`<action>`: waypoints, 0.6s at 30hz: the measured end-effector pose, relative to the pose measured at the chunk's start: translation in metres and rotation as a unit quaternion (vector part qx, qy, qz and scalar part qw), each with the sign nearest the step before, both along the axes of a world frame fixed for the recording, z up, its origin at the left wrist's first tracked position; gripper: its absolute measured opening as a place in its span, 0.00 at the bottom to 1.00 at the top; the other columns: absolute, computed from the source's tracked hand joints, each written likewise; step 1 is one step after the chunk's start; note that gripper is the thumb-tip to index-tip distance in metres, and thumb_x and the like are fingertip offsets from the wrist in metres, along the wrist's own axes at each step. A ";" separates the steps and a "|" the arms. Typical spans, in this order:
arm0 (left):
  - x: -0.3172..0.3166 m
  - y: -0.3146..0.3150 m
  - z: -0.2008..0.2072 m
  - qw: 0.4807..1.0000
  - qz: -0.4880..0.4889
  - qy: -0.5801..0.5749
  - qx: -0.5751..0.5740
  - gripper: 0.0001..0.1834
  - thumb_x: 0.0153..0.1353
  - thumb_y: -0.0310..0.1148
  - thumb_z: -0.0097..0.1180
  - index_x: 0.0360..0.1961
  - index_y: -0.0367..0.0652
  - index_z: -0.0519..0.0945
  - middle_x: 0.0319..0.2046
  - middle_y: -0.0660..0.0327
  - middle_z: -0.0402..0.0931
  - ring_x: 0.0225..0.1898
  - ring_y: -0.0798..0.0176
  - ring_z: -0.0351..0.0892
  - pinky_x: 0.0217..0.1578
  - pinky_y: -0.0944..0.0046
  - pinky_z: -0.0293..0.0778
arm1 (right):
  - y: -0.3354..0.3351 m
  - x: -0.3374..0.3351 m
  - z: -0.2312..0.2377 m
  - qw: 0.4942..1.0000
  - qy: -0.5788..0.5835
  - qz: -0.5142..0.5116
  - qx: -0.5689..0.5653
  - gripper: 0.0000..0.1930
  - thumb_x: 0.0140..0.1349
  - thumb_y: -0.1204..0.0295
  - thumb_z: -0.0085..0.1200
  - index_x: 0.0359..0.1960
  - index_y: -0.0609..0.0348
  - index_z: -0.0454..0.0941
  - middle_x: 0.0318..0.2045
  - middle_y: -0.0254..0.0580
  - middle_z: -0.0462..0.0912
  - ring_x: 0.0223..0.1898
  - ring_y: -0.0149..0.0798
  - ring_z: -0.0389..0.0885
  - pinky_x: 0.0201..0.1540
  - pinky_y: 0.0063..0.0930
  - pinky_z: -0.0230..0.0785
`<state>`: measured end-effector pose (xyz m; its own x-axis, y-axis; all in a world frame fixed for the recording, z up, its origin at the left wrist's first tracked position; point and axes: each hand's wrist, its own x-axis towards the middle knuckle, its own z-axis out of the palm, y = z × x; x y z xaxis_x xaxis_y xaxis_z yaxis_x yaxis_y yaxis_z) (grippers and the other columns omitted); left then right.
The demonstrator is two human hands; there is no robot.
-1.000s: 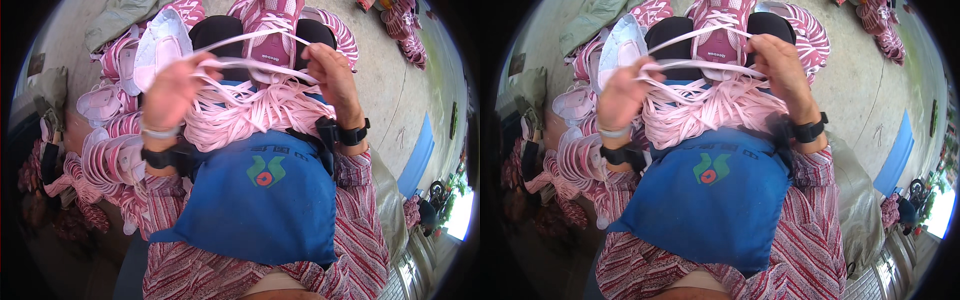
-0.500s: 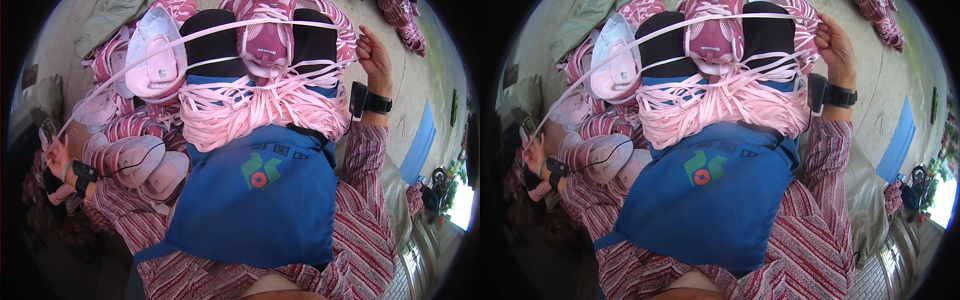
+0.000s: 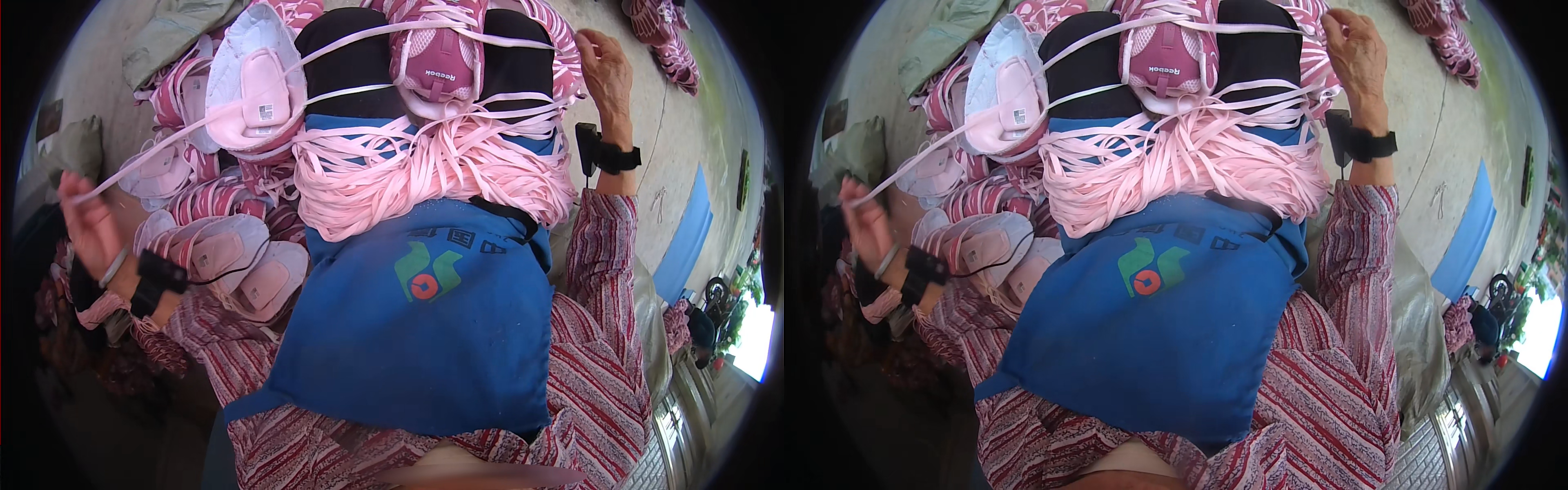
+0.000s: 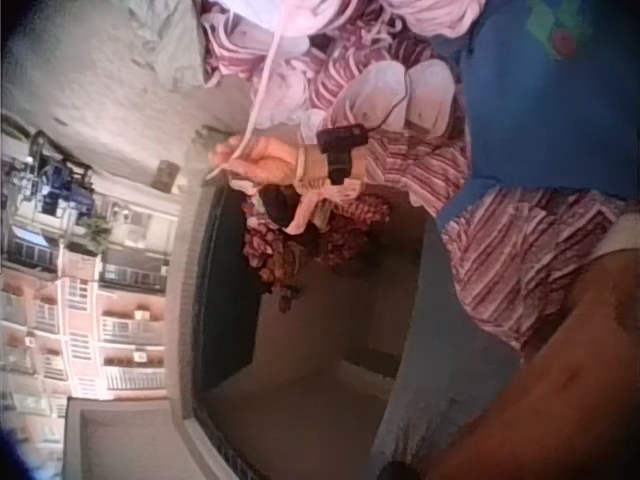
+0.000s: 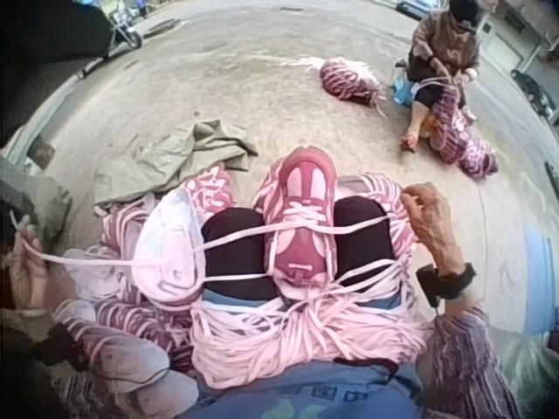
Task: Lacing multiple pairs of pink athletic shoes from a large pile.
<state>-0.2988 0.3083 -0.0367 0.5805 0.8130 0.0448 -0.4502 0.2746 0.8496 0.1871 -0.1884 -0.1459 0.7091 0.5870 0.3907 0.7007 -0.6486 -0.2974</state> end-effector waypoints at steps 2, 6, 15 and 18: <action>0.049 -0.053 -0.015 0.992 -0.080 0.088 0.052 0.22 0.65 0.29 0.49 0.56 0.28 0.65 0.46 0.52 0.74 0.47 0.62 0.73 0.48 0.66 0.70 | 0.023 -0.026 0.011 0.995 0.087 0.009 0.047 0.15 0.65 0.61 0.51 0.46 0.56 0.80 0.36 0.38 0.82 0.33 0.29 0.80 0.35 0.19 0.72; 0.137 -0.139 -0.032 0.966 -0.205 0.152 0.037 0.16 0.64 0.33 0.51 0.48 0.33 0.74 0.30 0.66 0.73 0.24 0.76 0.66 0.24 0.77 0.62 | 0.075 -0.080 0.034 0.895 0.397 0.130 0.153 0.14 0.67 0.63 0.47 0.48 0.54 0.78 0.35 0.34 0.82 0.27 0.25 0.78 0.30 0.16 0.70; 0.218 -0.214 -0.083 0.895 -0.216 0.286 0.265 0.12 0.62 0.36 0.55 0.38 0.37 0.82 0.29 0.66 0.81 0.29 0.75 0.75 0.31 0.77 0.70 | 0.065 -0.046 0.044 0.974 0.030 0.222 -0.018 0.08 0.62 0.72 0.54 0.42 0.56 0.80 0.32 0.40 0.80 0.29 0.37 0.81 0.31 0.24 0.71; 0.236 -0.223 -0.090 0.868 -0.163 0.290 0.370 0.12 0.60 0.36 0.56 0.37 0.39 0.82 0.27 0.60 0.82 0.30 0.66 0.81 0.33 0.71 0.73 | 0.050 -0.038 0.044 0.989 0.091 0.112 -0.019 0.08 0.62 0.71 0.54 0.41 0.56 0.80 0.30 0.41 0.80 0.29 0.37 0.81 0.31 0.25 0.70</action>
